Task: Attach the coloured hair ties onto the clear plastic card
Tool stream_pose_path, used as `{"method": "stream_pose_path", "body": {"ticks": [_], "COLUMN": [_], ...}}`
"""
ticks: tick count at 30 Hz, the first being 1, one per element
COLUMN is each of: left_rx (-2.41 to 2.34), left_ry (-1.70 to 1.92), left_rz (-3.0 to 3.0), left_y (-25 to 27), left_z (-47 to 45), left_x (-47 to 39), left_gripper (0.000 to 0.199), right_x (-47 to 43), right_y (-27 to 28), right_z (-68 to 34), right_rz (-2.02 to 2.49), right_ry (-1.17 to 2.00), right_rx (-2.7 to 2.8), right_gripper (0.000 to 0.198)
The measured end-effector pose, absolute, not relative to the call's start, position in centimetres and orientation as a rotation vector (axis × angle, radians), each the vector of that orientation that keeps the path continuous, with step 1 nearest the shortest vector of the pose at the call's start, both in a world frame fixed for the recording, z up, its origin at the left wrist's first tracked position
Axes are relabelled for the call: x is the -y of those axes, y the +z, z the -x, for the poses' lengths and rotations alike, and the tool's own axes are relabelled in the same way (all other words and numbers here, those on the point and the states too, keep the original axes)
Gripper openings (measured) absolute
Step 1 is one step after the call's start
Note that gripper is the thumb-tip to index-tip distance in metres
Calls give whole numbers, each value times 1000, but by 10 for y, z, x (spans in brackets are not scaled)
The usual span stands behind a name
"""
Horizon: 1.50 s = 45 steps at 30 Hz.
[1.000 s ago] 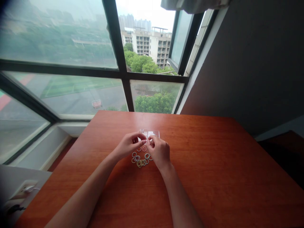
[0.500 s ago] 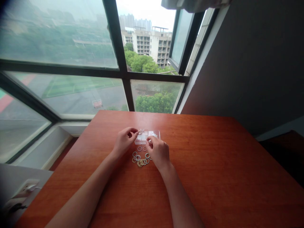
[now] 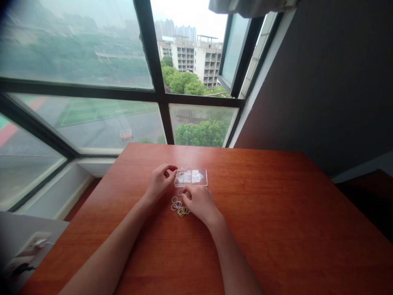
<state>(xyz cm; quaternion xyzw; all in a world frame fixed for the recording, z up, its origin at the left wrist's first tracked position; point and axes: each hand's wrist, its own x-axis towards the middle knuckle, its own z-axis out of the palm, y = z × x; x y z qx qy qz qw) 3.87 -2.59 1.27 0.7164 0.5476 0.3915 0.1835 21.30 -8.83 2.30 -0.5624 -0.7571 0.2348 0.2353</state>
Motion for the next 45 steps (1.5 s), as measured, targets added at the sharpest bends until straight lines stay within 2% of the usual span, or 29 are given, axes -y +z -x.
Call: {"method": "stream_pose_path", "body": {"ticks": [3, 7, 21, 45], "left_rx": [-1534, -1512, -1485, -1449], "left_ry": [1117, 1117, 1095, 1093], "left_rz": [-2022, -2019, -2021, -2030], "left_y": [13, 14, 15, 20], "left_z": [-39, -40, -42, -42], "left_x": [26, 27, 28, 29], "left_gripper": [10, 11, 12, 13], "right_x": [90, 91, 92, 92], "right_y": [21, 20, 26, 29], "right_z": [-210, -208, -210, -208], "right_rz": [1477, 1482, 1662, 1647], "right_ry": [758, 728, 540, 609], "right_rx": [2180, 2271, 2309, 2259], "right_gripper": [17, 21, 18, 15]}}
